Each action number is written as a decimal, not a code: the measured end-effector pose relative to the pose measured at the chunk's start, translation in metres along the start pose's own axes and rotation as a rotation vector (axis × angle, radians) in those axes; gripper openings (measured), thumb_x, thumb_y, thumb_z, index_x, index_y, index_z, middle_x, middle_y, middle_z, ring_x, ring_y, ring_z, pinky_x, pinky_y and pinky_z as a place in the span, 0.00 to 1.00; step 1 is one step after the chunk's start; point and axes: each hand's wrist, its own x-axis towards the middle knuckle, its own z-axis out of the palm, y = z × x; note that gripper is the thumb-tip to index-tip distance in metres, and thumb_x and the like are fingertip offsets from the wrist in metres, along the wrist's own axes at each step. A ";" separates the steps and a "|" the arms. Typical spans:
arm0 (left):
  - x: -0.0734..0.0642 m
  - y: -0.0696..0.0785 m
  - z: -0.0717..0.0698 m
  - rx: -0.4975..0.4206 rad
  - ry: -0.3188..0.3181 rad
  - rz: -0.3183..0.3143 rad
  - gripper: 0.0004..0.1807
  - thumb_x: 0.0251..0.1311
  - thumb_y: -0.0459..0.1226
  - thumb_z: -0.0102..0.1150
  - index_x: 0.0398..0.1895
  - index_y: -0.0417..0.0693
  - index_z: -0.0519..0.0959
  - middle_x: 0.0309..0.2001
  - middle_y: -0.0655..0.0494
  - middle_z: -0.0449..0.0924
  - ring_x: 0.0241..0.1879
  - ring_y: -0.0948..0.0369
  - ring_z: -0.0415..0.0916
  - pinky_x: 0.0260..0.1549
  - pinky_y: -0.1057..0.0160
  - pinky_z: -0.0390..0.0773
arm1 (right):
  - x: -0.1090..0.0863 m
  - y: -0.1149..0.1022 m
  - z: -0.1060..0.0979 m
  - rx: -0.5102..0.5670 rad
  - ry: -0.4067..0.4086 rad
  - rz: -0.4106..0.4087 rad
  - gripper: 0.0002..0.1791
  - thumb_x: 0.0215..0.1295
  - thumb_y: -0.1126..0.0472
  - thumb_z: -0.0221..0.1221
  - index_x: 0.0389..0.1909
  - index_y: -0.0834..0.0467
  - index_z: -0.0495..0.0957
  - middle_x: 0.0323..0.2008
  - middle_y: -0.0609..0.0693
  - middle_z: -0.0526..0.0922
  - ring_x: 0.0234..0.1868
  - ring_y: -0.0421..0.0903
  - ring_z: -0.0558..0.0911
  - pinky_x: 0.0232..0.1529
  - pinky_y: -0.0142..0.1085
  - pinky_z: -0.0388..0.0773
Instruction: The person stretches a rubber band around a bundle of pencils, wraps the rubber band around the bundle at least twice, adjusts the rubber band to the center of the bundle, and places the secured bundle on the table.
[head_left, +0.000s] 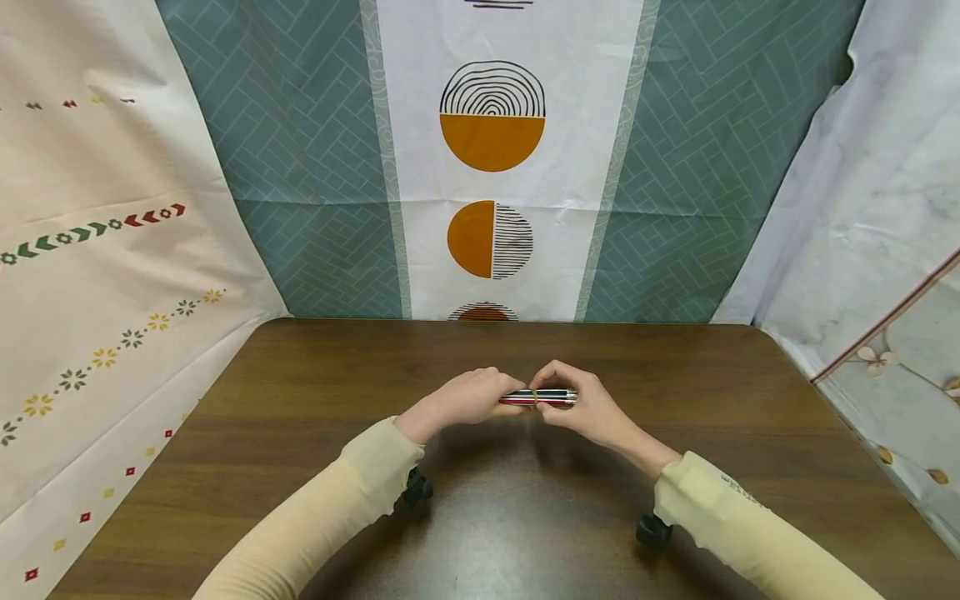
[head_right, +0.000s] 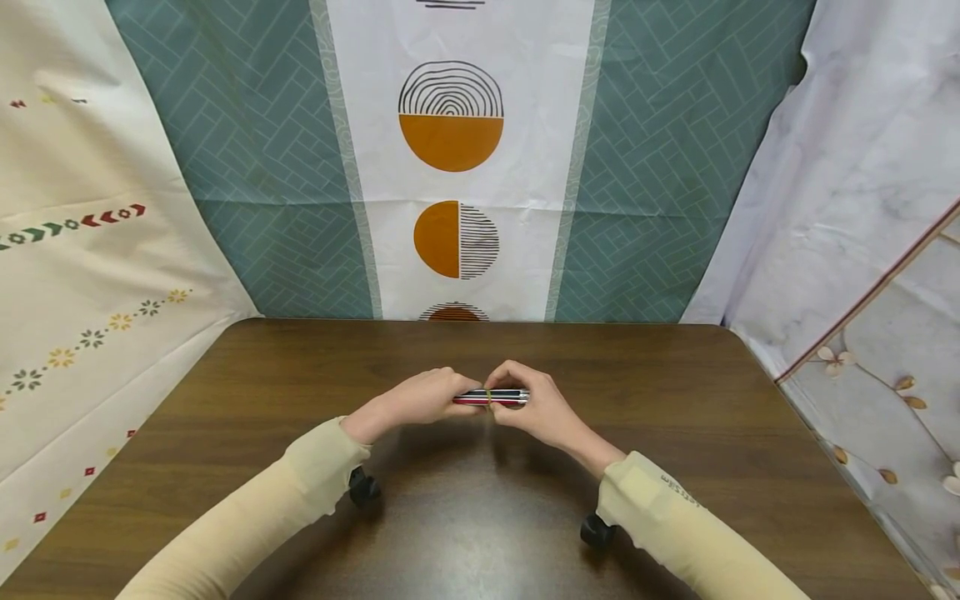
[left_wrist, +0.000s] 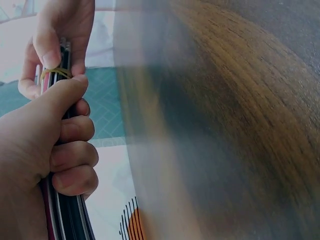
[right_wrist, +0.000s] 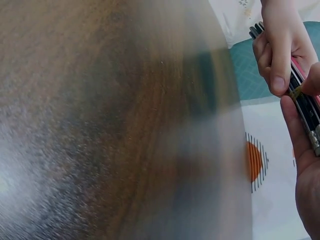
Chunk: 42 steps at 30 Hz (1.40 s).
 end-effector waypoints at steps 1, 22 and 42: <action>0.000 0.000 0.000 -0.001 -0.004 -0.006 0.08 0.68 0.41 0.59 0.36 0.48 0.81 0.21 0.63 0.70 0.20 0.69 0.61 0.21 0.72 0.61 | 0.000 0.005 0.000 0.009 0.004 -0.001 0.13 0.59 0.67 0.67 0.44 0.53 0.80 0.42 0.50 0.84 0.40 0.44 0.82 0.41 0.31 0.79; -0.011 -0.024 -0.013 -0.281 0.136 0.019 0.08 0.59 0.45 0.68 0.39 0.55 0.85 0.27 0.65 0.79 0.22 0.70 0.67 0.25 0.72 0.67 | -0.005 0.003 -0.030 0.120 -0.030 0.093 0.13 0.62 0.65 0.66 0.45 0.57 0.75 0.38 0.59 0.80 0.28 0.47 0.83 0.31 0.43 0.84; -0.016 -0.017 -0.006 -0.326 0.258 -0.026 0.08 0.55 0.41 0.72 0.37 0.49 0.88 0.30 0.60 0.87 0.22 0.69 0.72 0.23 0.71 0.72 | -0.004 -0.001 -0.020 0.168 -0.054 0.173 0.25 0.60 0.57 0.69 0.60 0.52 0.79 0.58 0.56 0.82 0.46 0.42 0.86 0.44 0.35 0.83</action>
